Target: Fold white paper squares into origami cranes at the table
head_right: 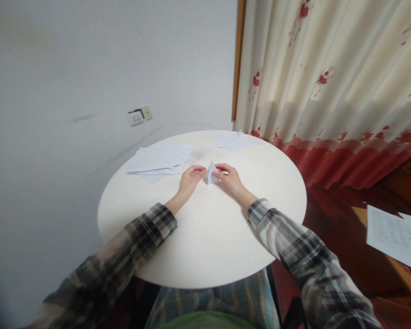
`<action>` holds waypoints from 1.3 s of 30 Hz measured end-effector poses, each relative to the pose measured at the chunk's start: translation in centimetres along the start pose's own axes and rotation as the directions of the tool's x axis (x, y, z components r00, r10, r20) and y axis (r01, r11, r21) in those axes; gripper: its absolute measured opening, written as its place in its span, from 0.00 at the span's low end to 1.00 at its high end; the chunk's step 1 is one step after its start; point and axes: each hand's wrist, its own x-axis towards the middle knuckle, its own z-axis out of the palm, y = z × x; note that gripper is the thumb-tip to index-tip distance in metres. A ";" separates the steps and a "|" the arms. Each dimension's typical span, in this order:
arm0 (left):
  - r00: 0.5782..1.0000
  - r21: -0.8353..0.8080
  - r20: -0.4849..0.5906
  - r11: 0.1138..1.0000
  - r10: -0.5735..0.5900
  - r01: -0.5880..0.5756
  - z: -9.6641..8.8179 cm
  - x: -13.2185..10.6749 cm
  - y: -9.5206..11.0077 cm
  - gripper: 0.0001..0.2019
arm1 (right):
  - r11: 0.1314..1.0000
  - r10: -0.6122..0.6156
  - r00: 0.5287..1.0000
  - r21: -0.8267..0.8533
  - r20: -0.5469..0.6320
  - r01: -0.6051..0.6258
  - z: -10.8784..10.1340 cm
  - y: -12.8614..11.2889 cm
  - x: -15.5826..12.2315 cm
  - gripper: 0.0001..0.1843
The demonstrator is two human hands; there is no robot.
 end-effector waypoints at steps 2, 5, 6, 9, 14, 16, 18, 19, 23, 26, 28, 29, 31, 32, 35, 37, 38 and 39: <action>1.000 0.007 -0.003 1.000 0.011 -0.011 0.0 0.0 0.0 0.08 | 1.000 -0.011 1.000 0.008 -0.017 0.011 0.0 -0.1 0.0 0.16; 1.000 0.025 -0.007 0.999 0.029 -0.029 -0.1 -0.1 0.1 0.08 | 0.999 0.003 0.999 0.051 -0.042 -0.001 0.0 -0.2 0.0 0.15; 0.999 0.027 -0.004 0.999 0.032 -0.032 -0.1 -0.1 0.2 0.08 | 0.998 0.011 0.999 0.067 -0.048 -0.008 0.0 -0.2 0.0 0.15; 0.999 0.022 0.027 0.999 0.031 -0.031 -0.1 -0.2 0.3 0.09 | 0.995 0.038 0.998 0.089 -0.056 -0.033 -0.1 -0.1 0.0 0.16; 0.998 0.022 0.061 1.000 0.020 -0.022 0.0 -0.2 0.2 0.09 | 0.999 0.025 0.993 0.043 -0.118 -0.020 -0.4 0.2 0.2 0.13; 0.998 0.026 0.066 0.999 0.018 -0.020 0.0 -0.2 0.1 0.09 | 1.000 -0.006 0.991 0.025 -0.131 0.009 -0.4 0.2 0.2 0.11; 0.997 0.025 0.071 1.000 0.010 -0.012 0.1 -0.2 0.1 0.08 | 1.000 -0.021 0.993 0.016 -0.117 0.023 -0.3 0.2 0.1 0.10; 0.997 0.025 0.071 1.000 0.003 -0.004 0.1 -0.2 0.0 0.07 | 1.000 -0.021 0.994 0.012 -0.106 0.022 -0.2 0.2 0.1 0.09; 0.998 0.034 0.056 0.999 -0.027 0.025 0.1 -0.1 -0.1 0.06 | 1.000 -0.013 0.996 -0.009 -0.087 0.012 -0.1 0.1 0.0 0.10; 0.999 0.043 0.045 0.999 -0.023 0.021 0.0 -0.1 -0.3 0.06 | 1.000 0.001 0.997 -0.001 -0.079 -0.001 -0.1 0.1 -0.1 0.11; 0.999 0.049 0.044 0.999 -0.012 0.010 -0.1 0.0 -0.4 0.06 | 1.000 0.014 0.998 0.011 -0.064 -0.013 0.0 0.1 -0.1 0.11; 0.999 0.053 0.045 0.999 -0.007 0.005 -0.1 0.0 -0.4 0.06 | 1.000 0.019 0.998 0.015 -0.058 -0.018 0.0 0.1 -0.1 0.11; 0.999 0.063 0.044 0.998 0.001 -0.004 -0.1 0.0 -0.5 0.05 | 1.000 0.023 0.998 0.016 -0.055 -0.023 0.0 0.1 -0.1 0.10; 0.999 0.069 0.040 0.998 0.003 -0.006 -0.1 0.0 -0.5 0.05 | 1.000 0.023 0.998 0.014 -0.057 -0.023 0.0 0.1 -0.1 0.10; 1.000 0.088 0.013 0.996 -0.003 0.002 -0.2 0.1 -0.5 0.05 | 1.000 0.016 0.998 0.009 -0.066 -0.016 0.0 0.1 -0.1 0.09; 1.000 0.099 -0.007 0.995 -0.009 0.010 -0.2 0.1 -0.5 0.05 | 1.000 0.010 0.997 0.005 -0.077 -0.010 0.0 0.1 0.0 0.09; 1.000 0.106 -0.018 0.994 -0.009 0.011 -0.3 0.2 -0.5 0.05 | 1.000 0.008 0.996 0.001 -0.085 -0.008 -0.1 0.2 0.0 0.09; 1.000 0.114 -0.030 0.993 -0.007 0.010 -0.3 0.2 -0.5 0.04 | 1.000 0.007 0.995 -0.002 -0.095 -0.007 -0.1 0.2 0.0 0.09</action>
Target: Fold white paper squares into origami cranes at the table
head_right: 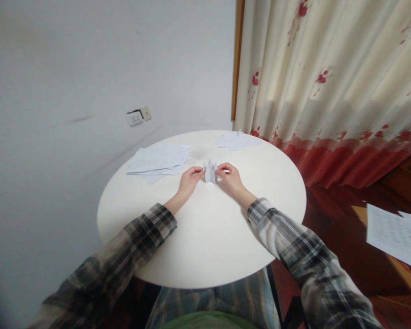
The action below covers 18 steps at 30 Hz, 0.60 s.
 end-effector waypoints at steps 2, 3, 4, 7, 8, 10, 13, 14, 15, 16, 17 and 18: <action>1.000 0.014 -0.025 1.000 0.005 -0.005 -0.1 0.0 0.1 0.03 | 1.000 -0.006 1.000 0.001 -0.020 0.006 -0.1 0.1 0.1 0.08; 0.999 0.019 -0.038 1.000 0.006 -0.006 -0.2 0.1 0.1 0.03 | 1.000 -0.009 0.999 0.005 -0.032 0.009 -0.1 0.1 0.1 0.07; 0.999 0.022 -0.050 1.000 0.007 -0.006 -0.3 0.1 0.2 0.03 | 1.000 -0.011 0.999 0.012 -0.044 0.011 -0.2 0.1 0.2 0.07; 0.996 0.026 -0.086 1.000 0.011 -0.009 -0.4 0.1 0.2 0.02 | 1.000 -0.010 0.997 0.022 -0.072 0.012 -0.3 0.1 0.2 0.07; 0.995 0.028 -0.097 1.000 0.013 -0.010 -0.5 0.1 0.2 0.02 | 1.000 -0.008 0.997 0.020 -0.080 0.010 -0.3 0.1 0.2 0.07; 0.993 0.031 -0.114 0.999 0.016 -0.013 -0.6 0.1 0.2 0.02 | 1.000 -0.006 0.996 0.014 -0.090 0.008 -0.4 0.0 0.3 0.07; 0.992 0.032 -0.126 0.999 0.024 -0.021 -0.6 0.1 0.2 0.03 | 1.000 -0.009 0.995 0.012 -0.099 0.010 -0.3 0.0 0.3 0.07; 0.991 0.031 -0.128 0.999 0.027 -0.023 -0.7 0.1 0.1 0.04 | 1.000 -0.009 0.995 0.014 -0.100 0.011 -0.3 0.0 0.2 0.07; 0.991 0.029 -0.130 0.999 0.028 -0.024 -0.7 0.1 0.1 0.04 | 1.000 -0.008 0.995 0.016 -0.101 0.010 -0.3 -0.1 0.2 0.07; 0.991 0.028 -0.133 0.999 0.028 -0.024 -0.7 0.1 0.0 0.05 | 1.000 -0.006 0.995 0.019 -0.101 0.008 -0.3 -0.1 0.2 0.07; 0.991 0.028 -0.135 0.999 0.028 -0.024 -0.7 0.1 0.0 0.05 | 1.000 -0.004 0.995 0.022 -0.101 0.006 -0.3 -0.1 0.2 0.07; 0.990 0.029 -0.135 0.999 0.028 -0.024 -0.6 0.1 0.0 0.05 | 1.000 -0.001 0.995 0.026 -0.100 0.004 -0.3 0.0 0.2 0.08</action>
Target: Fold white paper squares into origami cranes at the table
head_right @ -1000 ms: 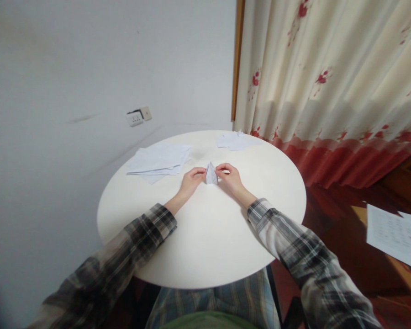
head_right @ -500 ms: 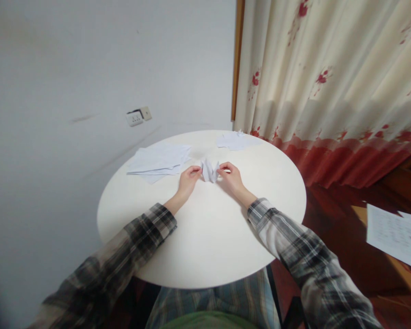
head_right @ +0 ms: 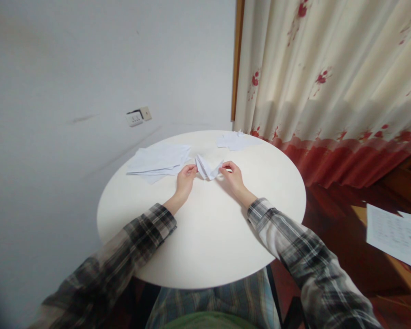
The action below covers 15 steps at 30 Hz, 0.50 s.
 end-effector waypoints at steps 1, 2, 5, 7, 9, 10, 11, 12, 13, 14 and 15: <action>1.000 0.002 -0.001 1.000 0.002 -0.002 0.0 0.0 0.0 0.05 | 1.000 0.002 1.000 0.002 0.001 -0.002 0.0 0.0 0.0 0.08; 1.000 0.004 -0.001 1.000 0.005 -0.005 0.0 0.0 0.0 0.05 | 1.000 0.001 1.000 0.003 0.001 -0.001 0.0 0.1 0.0 0.08; 1.000 0.011 0.004 1.000 0.015 -0.015 0.1 0.0 0.0 0.05 | 1.000 -0.013 1.000 -0.005 0.000 0.013 0.0 0.4 0.2 0.09; 1.000 0.021 0.009 0.999 0.027 -0.027 0.1 0.0 0.0 0.05 | 0.999 -0.026 1.000 -0.018 0.008 0.026 0.0 0.6 0.2 0.09; 0.999 0.034 0.010 0.998 0.046 -0.046 0.1 0.0 0.0 0.05 | 0.998 -0.040 0.999 -0.045 0.031 0.042 -0.1 0.6 0.2 0.10; 0.999 0.040 0.008 0.998 0.054 -0.054 0.0 0.0 -0.1 0.05 | 0.997 -0.047 0.998 -0.063 0.046 0.050 -0.1 0.6 0.1 0.10; 0.998 0.045 0.008 0.997 0.059 -0.059 0.0 0.1 -0.1 0.05 | 0.995 -0.053 0.997 -0.079 0.058 0.058 -0.1 0.5 0.1 0.10; 0.998 0.047 0.008 0.997 0.062 -0.062 0.0 0.1 -0.1 0.05 | 0.994 -0.058 0.996 -0.091 0.068 0.064 -0.1 0.4 0.1 0.10; 0.998 0.047 0.010 0.997 0.063 -0.063 0.0 0.1 -0.2 0.05 | 0.993 -0.060 0.995 -0.098 0.075 0.068 -0.1 0.4 0.0 0.09; 0.998 0.046 0.013 0.997 0.063 -0.063 0.1 0.1 -0.2 0.05 | 0.993 -0.061 0.995 -0.099 0.077 0.069 -0.1 0.4 0.0 0.09; 0.998 0.043 0.017 0.997 0.062 -0.063 0.1 0.1 -0.2 0.05 | 0.993 -0.061 0.995 -0.097 0.077 0.069 -0.1 0.4 0.0 0.09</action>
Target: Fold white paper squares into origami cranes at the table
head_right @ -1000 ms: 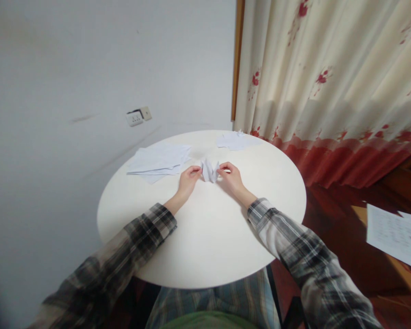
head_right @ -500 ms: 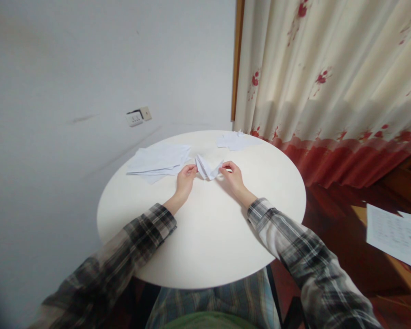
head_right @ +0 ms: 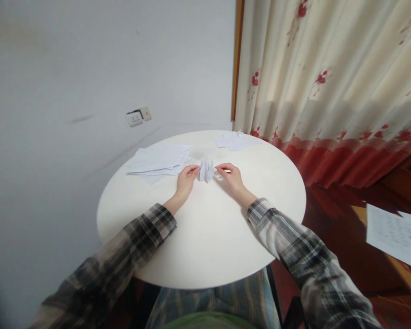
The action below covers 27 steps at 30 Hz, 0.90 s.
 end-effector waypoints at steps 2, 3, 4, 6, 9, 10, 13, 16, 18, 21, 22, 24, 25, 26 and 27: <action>1.000 -0.008 0.008 1.000 -0.001 0.001 0.0 0.0 0.0 0.05 | 1.000 -0.001 1.000 0.005 -0.008 0.001 0.0 0.1 0.1 0.08; 1.000 -0.013 0.012 1.000 -0.001 0.001 0.0 0.0 0.0 0.06 | 1.000 -0.002 1.000 0.007 -0.013 0.002 0.0 0.2 0.1 0.08; 1.000 -0.019 0.018 1.000 -0.002 0.002 0.0 0.0 -0.1 0.06 | 1.000 -0.003 1.000 0.011 -0.017 0.003 0.0 0.3 0.2 0.08; 0.999 -0.032 0.035 0.999 -0.004 0.005 0.1 0.0 -0.1 0.06 | 1.000 -0.004 1.000 0.028 -0.016 0.004 0.1 0.5 0.2 0.09; 0.997 -0.052 0.075 0.999 -0.010 0.014 0.2 0.0 -0.3 0.07 | 0.998 0.009 1.000 0.064 0.012 -0.010 0.1 0.5 0.2 0.09; 0.996 -0.058 0.091 0.998 -0.011 0.017 0.2 0.0 -0.3 0.07 | 0.997 0.018 1.000 0.076 0.025 -0.020 0.2 0.5 0.2 0.10; 0.991 -0.072 0.137 0.997 -0.013 0.023 0.3 -0.1 -0.5 0.07 | 0.992 0.048 0.996 0.109 0.069 -0.056 0.4 0.3 0.1 0.11; 0.985 -0.080 0.171 0.996 -0.014 0.028 0.4 -0.1 -0.7 0.08 | 0.989 0.066 0.991 0.121 0.114 -0.080 0.6 0.3 0.0 0.11; 0.984 -0.083 0.179 0.996 -0.024 0.040 0.5 -0.1 -0.8 0.08 | 0.990 0.072 0.989 0.111 0.127 -0.087 0.6 0.3 0.0 0.10; 0.980 -0.096 0.191 0.992 -0.057 0.076 0.5 -0.2 -0.4 0.09 | 0.993 0.076 0.990 0.085 0.121 -0.087 0.6 0.4 0.0 0.08; 0.978 -0.102 0.197 0.991 -0.069 0.090 0.4 -0.3 -0.2 0.10 | 0.994 0.076 0.991 0.075 0.112 -0.085 0.5 0.4 0.0 0.08; 0.976 -0.113 0.199 0.987 -0.087 0.111 0.3 -0.4 0.4 0.12 | 0.995 0.076 0.993 0.054 0.094 -0.081 0.4 0.4 0.0 0.07; 0.977 -0.117 0.191 0.986 -0.093 0.117 0.3 -0.5 0.6 0.12 | 0.996 0.074 0.994 0.043 0.082 -0.078 0.4 0.4 0.1 0.06; 0.978 -0.120 0.183 0.986 -0.096 0.120 0.2 -0.5 0.8 0.11 | 0.997 0.070 0.995 0.034 0.068 -0.072 0.4 0.4 0.1 0.06; 0.979 -0.122 0.178 0.985 -0.097 0.120 0.2 -0.6 1.0 0.11 | 0.997 0.064 0.996 0.029 0.054 -0.066 0.4 0.4 0.1 0.06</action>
